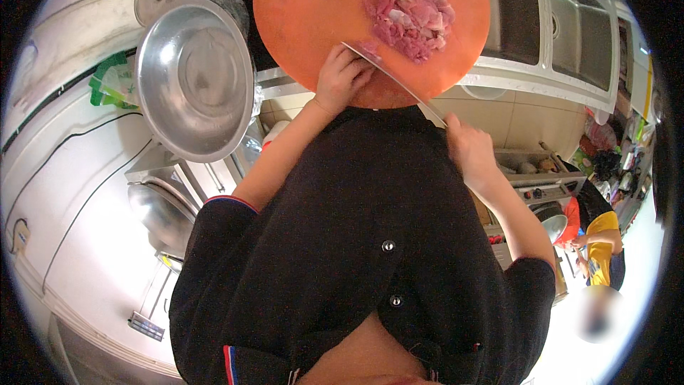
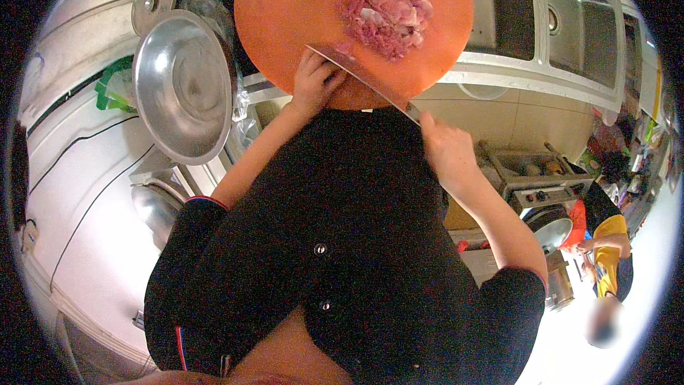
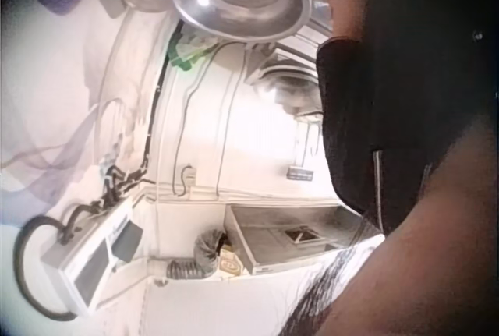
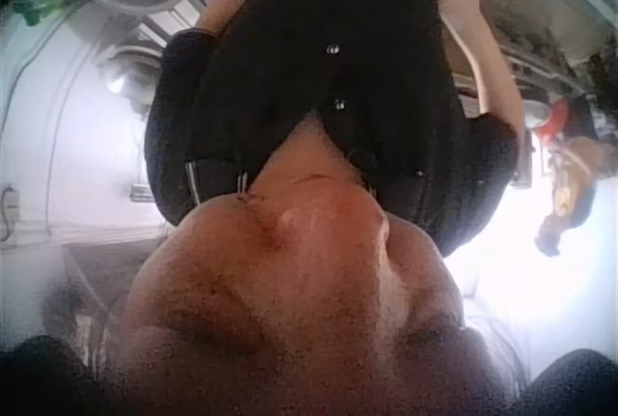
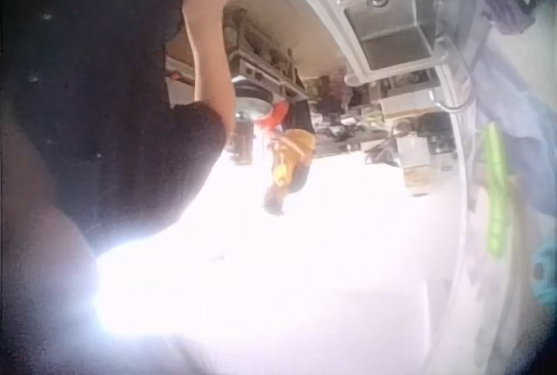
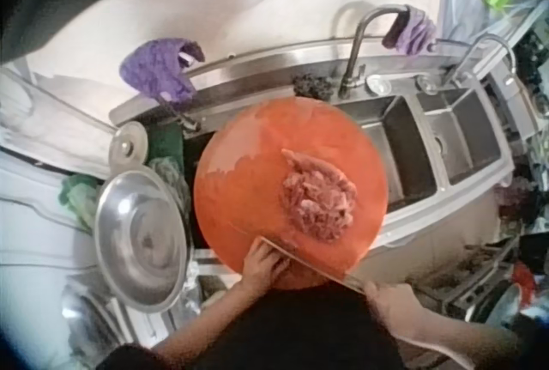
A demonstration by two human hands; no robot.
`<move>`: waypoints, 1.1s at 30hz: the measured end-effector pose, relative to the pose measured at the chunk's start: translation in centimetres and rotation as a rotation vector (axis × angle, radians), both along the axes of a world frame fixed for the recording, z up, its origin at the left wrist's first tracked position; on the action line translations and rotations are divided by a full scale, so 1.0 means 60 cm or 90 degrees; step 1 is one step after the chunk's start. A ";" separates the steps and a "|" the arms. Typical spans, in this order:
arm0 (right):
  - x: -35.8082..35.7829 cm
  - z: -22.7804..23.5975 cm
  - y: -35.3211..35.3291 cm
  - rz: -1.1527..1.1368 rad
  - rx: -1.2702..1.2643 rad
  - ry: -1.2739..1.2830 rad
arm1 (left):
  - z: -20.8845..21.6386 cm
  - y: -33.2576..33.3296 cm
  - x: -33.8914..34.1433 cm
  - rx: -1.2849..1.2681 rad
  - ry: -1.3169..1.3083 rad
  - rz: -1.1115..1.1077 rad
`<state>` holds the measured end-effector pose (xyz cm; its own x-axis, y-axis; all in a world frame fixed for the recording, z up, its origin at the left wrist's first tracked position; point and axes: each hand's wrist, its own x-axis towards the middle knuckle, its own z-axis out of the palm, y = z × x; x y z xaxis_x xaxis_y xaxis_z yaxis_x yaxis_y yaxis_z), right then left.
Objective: The person uses a cleaver to repeatedly chop raw meat on an orange cutting board. The person holds the meat with the left hand and slices it into smaller pieces with the right hand, accumulating a pile of minced meat on the board.
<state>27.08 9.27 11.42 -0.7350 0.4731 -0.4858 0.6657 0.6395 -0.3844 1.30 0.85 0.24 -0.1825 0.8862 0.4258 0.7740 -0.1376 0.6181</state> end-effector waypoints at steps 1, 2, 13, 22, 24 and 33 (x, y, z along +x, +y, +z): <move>-0.010 -0.009 0.001 -0.002 0.013 0.039 | 0.000 0.001 -0.002 -0.005 0.008 -0.001; -0.029 -0.018 0.005 0.003 0.011 0.020 | 0.000 0.003 -0.002 -0.010 0.017 -0.003; -0.010 0.000 0.062 -0.175 -0.085 0.103 | 0.012 -0.007 -0.009 0.033 0.000 -0.022; -0.006 0.054 0.007 -0.045 0.008 0.005 | 0.012 -0.003 -0.010 0.004 0.032 -0.023; -0.002 0.046 0.007 -0.034 0.006 0.017 | 0.008 -0.004 -0.009 0.003 0.026 -0.019; -0.062 0.005 0.015 0.020 0.014 0.011 | 0.003 -0.006 -0.013 -0.013 0.028 -0.015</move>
<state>23.38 10.19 11.75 -0.7579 0.4595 -0.4631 0.6384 0.6685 -0.3814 0.51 0.51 0.42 -0.1428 0.8985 0.4150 0.7970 -0.1443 0.5865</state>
